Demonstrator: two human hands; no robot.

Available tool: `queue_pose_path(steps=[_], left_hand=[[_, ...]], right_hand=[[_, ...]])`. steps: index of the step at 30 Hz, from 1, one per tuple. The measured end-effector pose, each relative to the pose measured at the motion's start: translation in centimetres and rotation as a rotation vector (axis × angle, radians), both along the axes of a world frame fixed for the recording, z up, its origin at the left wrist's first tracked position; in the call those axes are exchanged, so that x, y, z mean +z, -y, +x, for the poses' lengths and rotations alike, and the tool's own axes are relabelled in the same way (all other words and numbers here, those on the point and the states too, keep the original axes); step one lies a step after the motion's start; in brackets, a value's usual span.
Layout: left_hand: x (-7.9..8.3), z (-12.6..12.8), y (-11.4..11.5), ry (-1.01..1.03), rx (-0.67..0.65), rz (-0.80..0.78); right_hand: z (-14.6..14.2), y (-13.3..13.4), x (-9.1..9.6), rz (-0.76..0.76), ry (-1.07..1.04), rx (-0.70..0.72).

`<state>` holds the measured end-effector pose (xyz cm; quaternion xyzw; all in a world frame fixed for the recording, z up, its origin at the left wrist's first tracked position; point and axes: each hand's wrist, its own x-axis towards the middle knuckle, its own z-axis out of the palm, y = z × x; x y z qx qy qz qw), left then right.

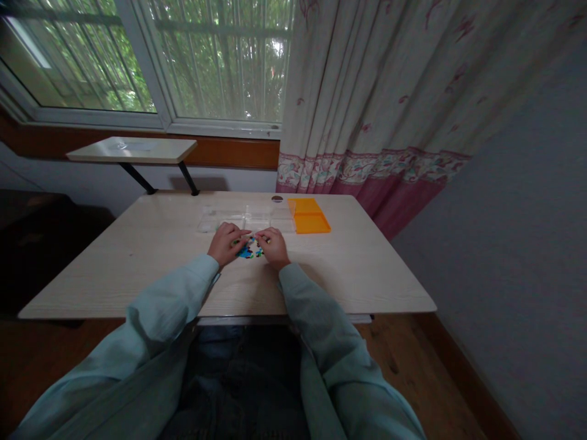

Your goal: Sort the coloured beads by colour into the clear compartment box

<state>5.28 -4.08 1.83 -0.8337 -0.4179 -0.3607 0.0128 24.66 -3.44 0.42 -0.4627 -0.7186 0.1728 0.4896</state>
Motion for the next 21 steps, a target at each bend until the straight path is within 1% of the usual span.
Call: queue_pose_path(steps=[3, 9, 12, 17, 19, 21], left_hand=[[0.1, 0.7, 0.3, -0.032, -0.029, 0.002], [0.0, 0.4, 0.2, -0.012, -0.026, 0.040], [0.0, 0.3, 0.1, -0.030, -0.026, 0.057], [0.0, 0.3, 0.1, -0.044, -0.039, 0.029], [0.0, 0.2, 0.0, -0.017, -0.034, 0.022], [0.0, -0.3, -0.3, 0.038, 0.005, 0.020]], right_hand=[[-0.2, 0.1, 0.0, -0.031, -0.032, 0.048], [-0.5, 0.4, 0.2, -0.050, -0.060, 0.107], [-0.5, 0.4, 0.2, -0.060, -0.037, 0.112], [-0.4, 0.3, 0.2, -0.039, -0.003, 0.119], [-0.4, 0.3, 0.2, -0.020, 0.007, 0.115], [-0.3, 0.3, 0.2, -0.004, 0.011, 0.098]])
